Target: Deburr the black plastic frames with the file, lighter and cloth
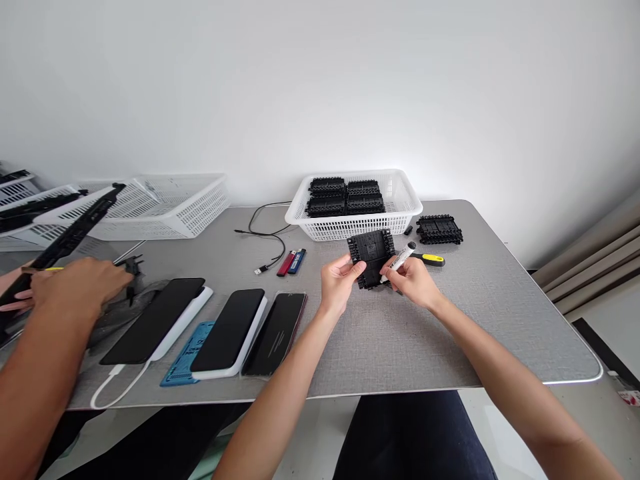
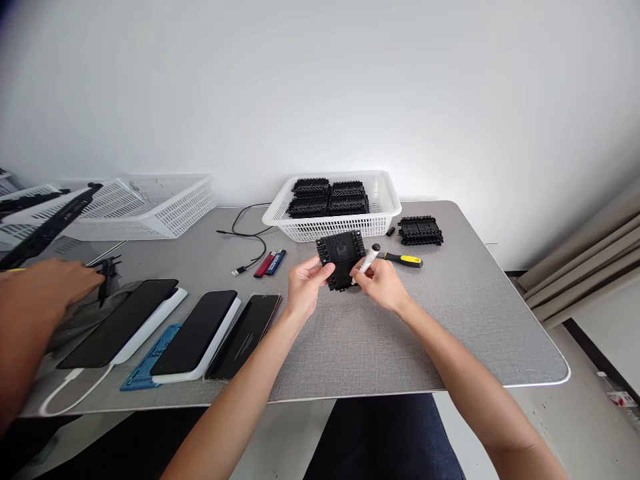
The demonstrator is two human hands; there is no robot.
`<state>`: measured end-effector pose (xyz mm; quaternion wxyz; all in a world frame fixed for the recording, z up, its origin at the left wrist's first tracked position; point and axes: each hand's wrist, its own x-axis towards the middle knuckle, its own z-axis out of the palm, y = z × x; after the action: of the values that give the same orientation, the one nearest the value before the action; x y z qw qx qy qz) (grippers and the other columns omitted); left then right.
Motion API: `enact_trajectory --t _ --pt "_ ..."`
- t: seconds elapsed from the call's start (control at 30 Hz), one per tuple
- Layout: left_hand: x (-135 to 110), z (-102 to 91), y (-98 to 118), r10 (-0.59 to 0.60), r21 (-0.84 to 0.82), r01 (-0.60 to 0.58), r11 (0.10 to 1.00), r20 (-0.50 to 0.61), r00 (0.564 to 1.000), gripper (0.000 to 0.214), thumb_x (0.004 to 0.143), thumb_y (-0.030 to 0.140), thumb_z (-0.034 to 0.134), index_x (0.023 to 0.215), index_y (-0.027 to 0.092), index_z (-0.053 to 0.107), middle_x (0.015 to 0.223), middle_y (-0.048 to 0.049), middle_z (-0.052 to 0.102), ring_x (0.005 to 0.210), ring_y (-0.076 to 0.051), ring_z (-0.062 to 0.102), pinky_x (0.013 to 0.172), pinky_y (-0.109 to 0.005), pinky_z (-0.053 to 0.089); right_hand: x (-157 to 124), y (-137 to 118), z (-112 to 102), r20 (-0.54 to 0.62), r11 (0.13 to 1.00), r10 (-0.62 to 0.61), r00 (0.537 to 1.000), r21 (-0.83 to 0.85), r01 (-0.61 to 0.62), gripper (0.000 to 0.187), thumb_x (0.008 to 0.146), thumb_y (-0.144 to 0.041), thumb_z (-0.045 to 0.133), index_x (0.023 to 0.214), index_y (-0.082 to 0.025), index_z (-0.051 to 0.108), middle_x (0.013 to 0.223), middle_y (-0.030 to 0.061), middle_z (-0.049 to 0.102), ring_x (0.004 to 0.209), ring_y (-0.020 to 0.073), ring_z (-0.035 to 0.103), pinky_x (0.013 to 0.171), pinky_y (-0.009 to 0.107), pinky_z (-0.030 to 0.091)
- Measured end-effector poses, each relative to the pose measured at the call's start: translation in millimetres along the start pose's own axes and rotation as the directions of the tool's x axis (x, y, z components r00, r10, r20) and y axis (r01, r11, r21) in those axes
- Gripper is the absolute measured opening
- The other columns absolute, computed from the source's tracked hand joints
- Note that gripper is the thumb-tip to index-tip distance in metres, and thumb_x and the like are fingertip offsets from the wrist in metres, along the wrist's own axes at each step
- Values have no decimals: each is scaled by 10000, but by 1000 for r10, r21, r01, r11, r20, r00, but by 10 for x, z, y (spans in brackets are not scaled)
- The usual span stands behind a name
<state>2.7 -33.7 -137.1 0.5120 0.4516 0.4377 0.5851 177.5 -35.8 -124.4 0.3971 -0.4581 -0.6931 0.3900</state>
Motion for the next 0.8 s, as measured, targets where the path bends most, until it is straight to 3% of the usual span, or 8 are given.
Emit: enact_trajectory --t 0.17,0.27,0.37,0.43,0.57,0.8 --pt "22 -25 2 -17 -11 16 1000 -35 999 542 609 424 830 1039 116 711 742 -71 738 636 -182 653 558 -263 507 -10 -13 -32 22 992 15 1000 122 -18 245 840 -382 568 769 -151 612 471 -38 505 425 85 419 435 219 325" --pt "43 -54 23 -19 -26 18 999 -46 999 531 619 435 823 1030 119 708 738 -67 736 615 -178 648 543 -262 506 -43 -56 -56 -67 973 -50 996 222 63 292 853 -442 568 826 -161 642 515 -30 528 432 91 423 429 227 328" --pt "46 -61 49 -45 -38 45 998 -19 999 504 628 438 816 1013 129 712 756 -73 740 632 -192 663 546 -271 519 -81 -105 -64 -171 974 -156 973 135 180 293 855 -441 573 905 -182 700 731 36 657 590 130 549 532 255 421" --pt "38 -51 60 -63 -36 63 997 8 998 495 636 452 807 1004 133 715 766 -77 742 644 -205 673 542 -278 522 -97 -114 -57 -175 976 -202 964 40 212 264 854 -394 573 960 -198 715 805 43 681 642 138 570 593 269 446" --pt "28 -33 52 -77 -14 77 997 17 997 468 643 465 796 968 136 718 748 -71 740 624 -205 675 508 -261 499 -93 -73 -27 -172 986 -165 971 -49 159 213 811 -312 592 953 -187 690 630 -12 603 511 106 464 529 248 395" --pt "30 -32 34 -92 -5 92 996 28 995 463 642 456 798 967 136 721 731 -67 739 598 -197 668 490 -253 485 -81 -63 -5 -170 980 -162 972 -142 139 137 780 -277 577 819 -179 663 617 -9 591 494 95 427 500 232 359"
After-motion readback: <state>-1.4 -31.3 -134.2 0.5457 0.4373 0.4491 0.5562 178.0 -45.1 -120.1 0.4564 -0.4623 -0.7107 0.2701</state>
